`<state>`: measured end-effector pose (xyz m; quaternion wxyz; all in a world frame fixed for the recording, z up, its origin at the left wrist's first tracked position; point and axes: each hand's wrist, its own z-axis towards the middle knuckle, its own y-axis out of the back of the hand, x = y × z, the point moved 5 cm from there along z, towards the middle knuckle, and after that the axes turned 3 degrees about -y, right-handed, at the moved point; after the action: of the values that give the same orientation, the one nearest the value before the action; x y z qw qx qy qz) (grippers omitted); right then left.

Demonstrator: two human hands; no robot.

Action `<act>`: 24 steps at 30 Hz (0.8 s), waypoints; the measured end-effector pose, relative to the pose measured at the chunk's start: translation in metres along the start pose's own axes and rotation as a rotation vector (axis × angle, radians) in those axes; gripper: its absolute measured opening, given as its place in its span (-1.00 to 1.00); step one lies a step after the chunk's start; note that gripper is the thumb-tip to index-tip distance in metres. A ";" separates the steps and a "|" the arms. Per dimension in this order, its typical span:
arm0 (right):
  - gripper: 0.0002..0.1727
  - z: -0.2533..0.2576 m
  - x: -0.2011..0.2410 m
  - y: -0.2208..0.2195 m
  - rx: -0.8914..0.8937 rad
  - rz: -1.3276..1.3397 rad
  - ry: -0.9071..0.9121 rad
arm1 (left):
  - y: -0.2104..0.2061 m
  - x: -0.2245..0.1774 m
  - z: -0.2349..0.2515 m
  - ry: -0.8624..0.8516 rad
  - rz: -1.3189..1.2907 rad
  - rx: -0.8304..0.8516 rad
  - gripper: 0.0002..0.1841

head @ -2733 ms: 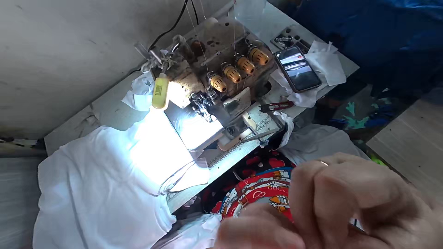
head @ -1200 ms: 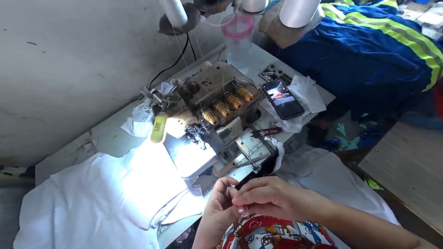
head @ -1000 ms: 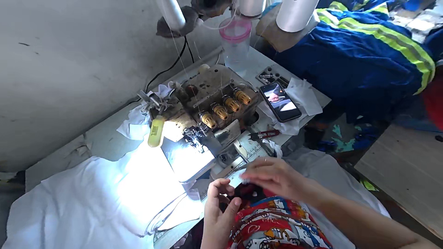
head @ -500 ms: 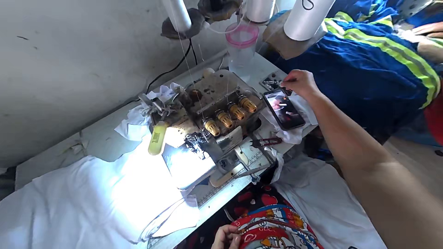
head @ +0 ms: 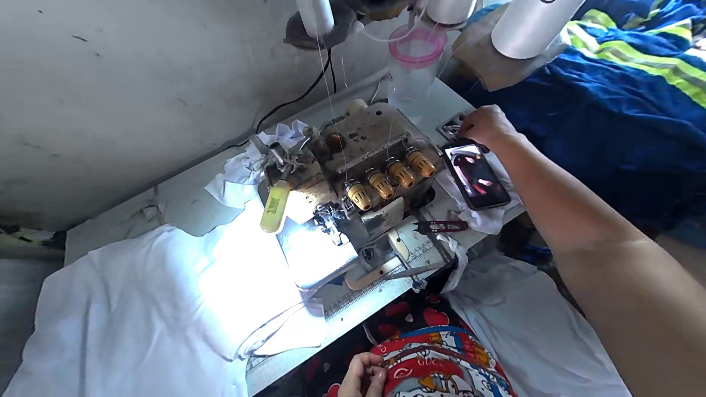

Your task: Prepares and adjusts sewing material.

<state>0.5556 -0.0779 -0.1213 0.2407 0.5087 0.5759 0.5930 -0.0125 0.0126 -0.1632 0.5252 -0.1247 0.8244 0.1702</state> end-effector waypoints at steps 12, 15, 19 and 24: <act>-0.70 -0.023 -0.004 0.008 -0.060 0.077 0.053 | -0.012 0.001 -0.009 -0.386 0.094 0.321 -0.40; -0.66 -0.031 -0.003 0.013 -0.084 0.082 0.041 | -0.017 0.005 -0.015 -0.423 0.190 0.381 -0.30; -0.67 -0.049 -0.006 0.028 -0.174 0.103 0.077 | -0.016 0.015 -0.021 -0.417 0.218 0.384 -0.31; -0.55 -0.118 0.007 0.033 -0.324 0.295 0.273 | -0.013 0.008 -0.032 -0.325 0.128 0.370 -0.47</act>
<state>0.4590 -0.1305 -0.0673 0.1498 0.4574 0.4201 0.7693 -0.0370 -0.0129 -0.1601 0.6527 0.0551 0.7527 0.0670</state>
